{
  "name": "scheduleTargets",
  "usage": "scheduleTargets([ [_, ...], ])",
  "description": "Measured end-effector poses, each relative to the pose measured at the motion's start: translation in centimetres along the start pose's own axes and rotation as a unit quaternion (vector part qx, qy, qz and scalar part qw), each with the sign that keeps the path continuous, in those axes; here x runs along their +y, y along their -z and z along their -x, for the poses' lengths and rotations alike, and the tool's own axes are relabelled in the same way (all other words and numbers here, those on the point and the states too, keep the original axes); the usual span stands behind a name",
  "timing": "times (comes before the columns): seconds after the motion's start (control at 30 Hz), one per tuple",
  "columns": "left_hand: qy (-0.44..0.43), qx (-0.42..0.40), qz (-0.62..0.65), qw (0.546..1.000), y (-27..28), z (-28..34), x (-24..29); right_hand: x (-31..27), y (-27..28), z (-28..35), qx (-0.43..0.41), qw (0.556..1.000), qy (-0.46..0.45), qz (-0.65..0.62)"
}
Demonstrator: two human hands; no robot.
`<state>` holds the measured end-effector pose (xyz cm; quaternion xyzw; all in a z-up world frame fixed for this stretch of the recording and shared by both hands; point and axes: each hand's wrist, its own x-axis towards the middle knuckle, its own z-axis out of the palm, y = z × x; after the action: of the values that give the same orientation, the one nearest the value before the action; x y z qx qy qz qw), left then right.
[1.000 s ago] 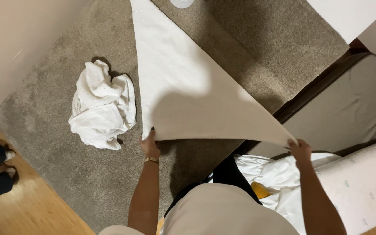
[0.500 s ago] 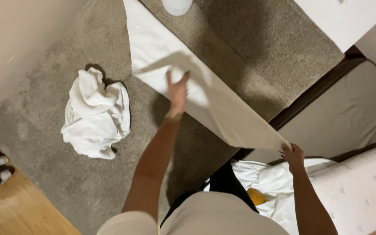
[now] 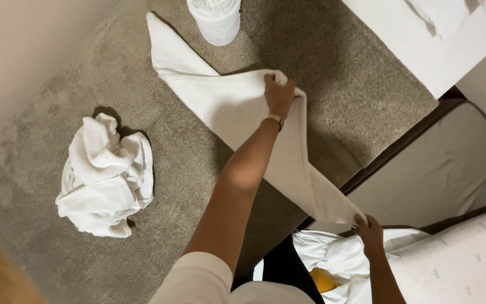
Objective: The person folds a white towel into a triangle shape on a carpeted floor, then rolls it tightly into a compact bundle. They repeat the process with a second white towel, folding and rolling it similarly. The person handles the towels by hand throughout the task.
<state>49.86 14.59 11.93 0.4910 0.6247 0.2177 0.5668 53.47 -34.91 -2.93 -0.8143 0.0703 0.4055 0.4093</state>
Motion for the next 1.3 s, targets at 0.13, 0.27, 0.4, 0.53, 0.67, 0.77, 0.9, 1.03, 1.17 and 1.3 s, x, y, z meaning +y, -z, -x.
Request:
scheduleTargets([
  [0.13, -0.031, 0.007, 0.028, 0.999, -1.2, -1.1, -0.1, -2.6, -0.3, 1.1, 0.000, 1.000, -0.008, 0.013],
  [0.27, -0.024, 0.000, -0.001, 1.000, -2.1, -1.9, -0.6, -3.3, -0.2, 0.7, -0.005, 0.999, -0.009, 0.039],
  [0.4, -0.025, -0.010, -0.002, 1.000, -2.9, -1.3, 0.2, -2.3, -0.2, -0.5, -0.001, 0.997, -0.053, 0.056],
  [0.53, -0.062, 0.000, 0.018, 0.998, -3.7, -1.9, -0.3, -1.3, -0.2, -0.8, -0.016, 0.995, -0.077, 0.060],
  [0.67, -0.061, -0.023, 0.016, 0.998, -3.4, -2.4, -0.9, -0.7, -0.4, -0.7, -0.019, 0.996, -0.077, 0.037],
  [0.77, -0.008, -0.240, 0.065, 0.969, -3.3, -3.0, -2.3, 0.0, -0.5, -1.2, -0.026, 0.996, -0.080, 0.026],
  [0.9, -0.288, -0.291, 0.028, 0.912, -1.2, -0.6, -8.7, -0.7, -0.9, -1.0, 0.009, 0.990, -0.033, 0.134],
  [1.03, -0.455, -0.029, -0.048, 0.889, 6.0, 5.7, -10.7, -4.5, -3.0, -1.6, 0.123, 0.927, 0.203, 0.290],
  [1.17, -0.393, 0.054, -0.253, 0.882, 11.0, 8.8, -10.6, -16.7, -9.3, -0.4, 0.041, 0.948, 0.283, 0.141],
  [1.3, -0.387, 0.045, -0.410, 0.825, 11.6, 6.0, -13.1, -27.2, -17.6, -0.5, -0.044, 0.959, 0.268, 0.085],
])
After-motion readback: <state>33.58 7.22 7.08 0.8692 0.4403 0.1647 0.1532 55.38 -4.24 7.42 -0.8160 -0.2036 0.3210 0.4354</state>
